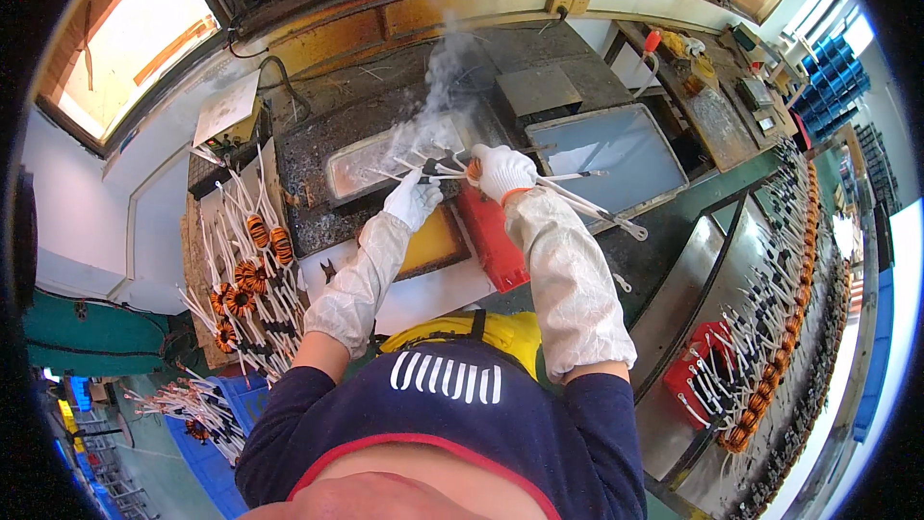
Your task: The person repeatedly picks up copper-wound electrical components with white wires, places them into a red fixture, and applies heat to the wire ends, producing visible smoke. They then remove the components and place them onto a metal rack or into a blue bin. The process is repeated multiple times throughout the clip.
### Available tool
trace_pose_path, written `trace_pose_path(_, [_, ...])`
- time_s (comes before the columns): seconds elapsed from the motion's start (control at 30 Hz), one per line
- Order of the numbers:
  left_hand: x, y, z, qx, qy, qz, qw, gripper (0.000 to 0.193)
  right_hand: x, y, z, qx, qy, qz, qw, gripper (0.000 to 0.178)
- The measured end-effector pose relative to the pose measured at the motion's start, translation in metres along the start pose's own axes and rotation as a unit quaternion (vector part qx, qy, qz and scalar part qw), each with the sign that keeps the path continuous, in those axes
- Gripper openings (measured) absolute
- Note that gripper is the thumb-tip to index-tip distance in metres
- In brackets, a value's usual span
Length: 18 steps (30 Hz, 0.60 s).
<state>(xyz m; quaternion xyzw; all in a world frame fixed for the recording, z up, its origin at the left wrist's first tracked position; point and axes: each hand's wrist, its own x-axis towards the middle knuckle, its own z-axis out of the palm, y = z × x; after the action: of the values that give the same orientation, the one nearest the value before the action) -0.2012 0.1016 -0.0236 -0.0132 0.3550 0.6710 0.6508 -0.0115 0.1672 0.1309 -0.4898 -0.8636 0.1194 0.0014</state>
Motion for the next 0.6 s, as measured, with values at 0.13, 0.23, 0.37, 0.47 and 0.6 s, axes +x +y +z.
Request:
trace_pose_path(0.13, [0.0029,0.0006,-0.0027,0.001,-0.008,-0.011,1.0,0.032,0.0015,0.0056,0.009,-0.001,0.041,-0.016,0.999,0.033])
trace_pose_path(0.23, [0.0037,0.0011,-0.0016,0.003,-0.013,-0.011,1.0,0.032,0.0029,0.007,0.0094,-0.009,0.038,-0.014,0.999,0.033])
trace_pose_path(0.37, [0.0032,-0.0002,-0.0015,0.01,-0.002,-0.006,1.0,0.031,0.0034,0.0065,0.0099,-0.012,0.031,-0.006,0.999,0.031])
trace_pose_path(0.47, [0.0046,0.0006,-0.0021,0.013,0.001,-0.008,1.0,0.031,0.0032,0.0055,0.0081,-0.007,0.026,-0.006,1.0,0.031])
trace_pose_path(0.6, [0.0038,0.0003,-0.0024,0.018,0.005,-0.008,1.0,0.031,0.003,0.0053,0.0077,-0.004,0.018,-0.005,1.0,0.032])
